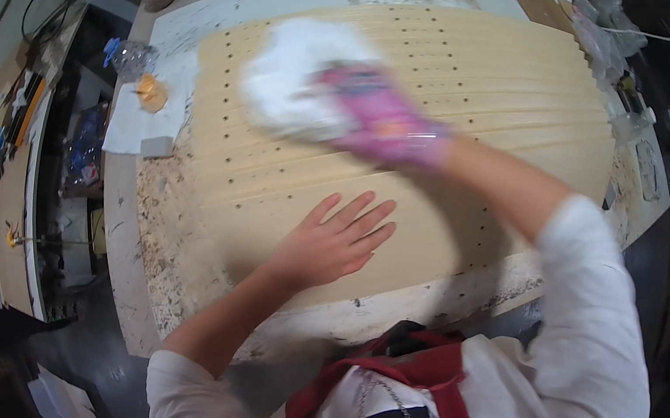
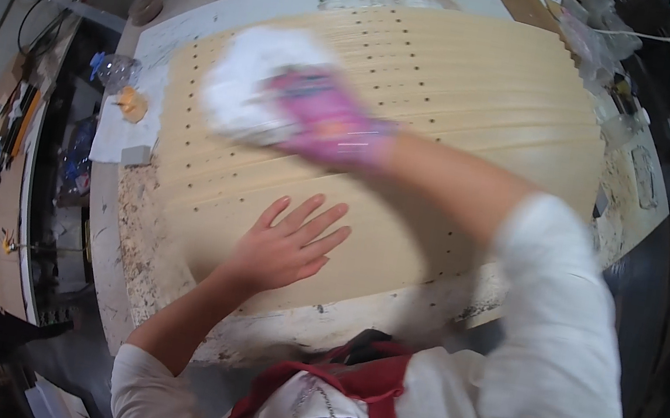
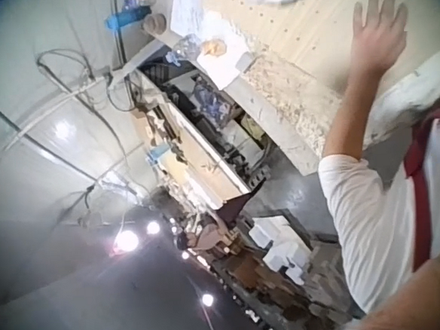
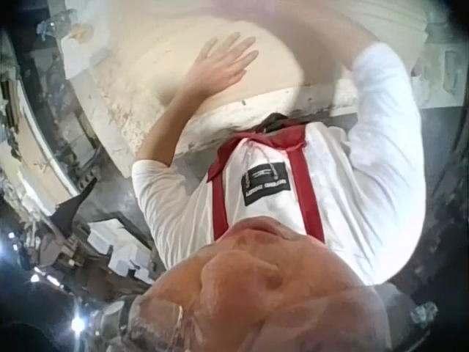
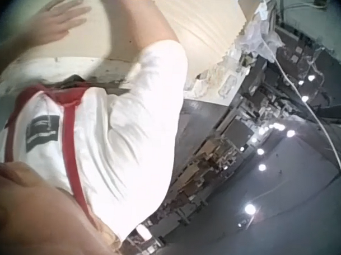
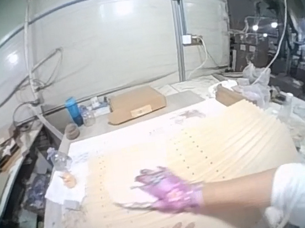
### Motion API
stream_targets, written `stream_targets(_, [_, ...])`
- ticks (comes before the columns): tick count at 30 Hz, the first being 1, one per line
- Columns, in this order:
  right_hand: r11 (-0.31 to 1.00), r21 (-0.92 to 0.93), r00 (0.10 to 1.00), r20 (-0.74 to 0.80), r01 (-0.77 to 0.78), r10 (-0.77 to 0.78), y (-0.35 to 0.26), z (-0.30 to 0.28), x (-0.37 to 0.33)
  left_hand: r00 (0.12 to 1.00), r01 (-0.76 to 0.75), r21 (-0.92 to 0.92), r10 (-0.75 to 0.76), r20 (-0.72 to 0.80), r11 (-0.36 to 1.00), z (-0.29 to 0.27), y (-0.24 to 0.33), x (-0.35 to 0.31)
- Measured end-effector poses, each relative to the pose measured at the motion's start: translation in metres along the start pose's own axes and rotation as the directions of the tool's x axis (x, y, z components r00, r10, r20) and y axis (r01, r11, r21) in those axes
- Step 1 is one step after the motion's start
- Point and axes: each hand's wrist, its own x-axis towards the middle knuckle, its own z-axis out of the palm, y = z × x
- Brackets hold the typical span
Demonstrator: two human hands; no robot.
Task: The person sands the surface of a wooden panel with a block, wipes the surface and edges with a white cloth, pours liquid from a bottle onto the cloth, and wipes the panels again while handling them one by one.
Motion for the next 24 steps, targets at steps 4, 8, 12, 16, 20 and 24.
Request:
stream_targets(4, [0.982, -0.164, 0.963, 0.266, 0.094, -0.048, -0.073, 0.091, 0.103, 1.0, 0.004, -0.001, -0.004, -0.03, 1.0, -0.001, 0.003, 0.004])
stream_targets(8, [0.985, -0.091, 0.989, 0.007, 0.145, -0.145, -0.037, 0.041, 0.046, 1.0, 0.017, -0.041, -0.017, -0.012, 0.999, -0.003, 0.002, 0.004])
stream_targets(12, [0.898, -0.045, 0.895, 0.078, -0.437, 0.439, 0.065, -0.094, -0.108, 1.0, 0.018, -0.061, -0.017, 0.005, 0.998, -0.006, 0.0, -0.001])
stream_targets(16, [0.563, 0.381, 0.616, 0.019, -0.733, 0.788, 0.107, -0.158, -0.177, 1.0, 0.004, -0.038, -0.004, -0.003, 0.999, -0.009, -0.001, -0.001])
stream_targets(20, [0.945, -0.206, 0.967, -0.009, -0.252, 0.256, 0.039, -0.063, -0.103, 1.0, 0.021, -0.015, -0.021, -0.005, 1.0, -0.004, 0.002, 0.0])
stream_targets(24, [0.989, -0.089, 0.972, -0.192, 0.12, -0.135, -0.046, 0.072, 0.029, 0.999, 0.037, -0.018, -0.037, -0.015, 0.999, 0.003, 0.004, 0.001])
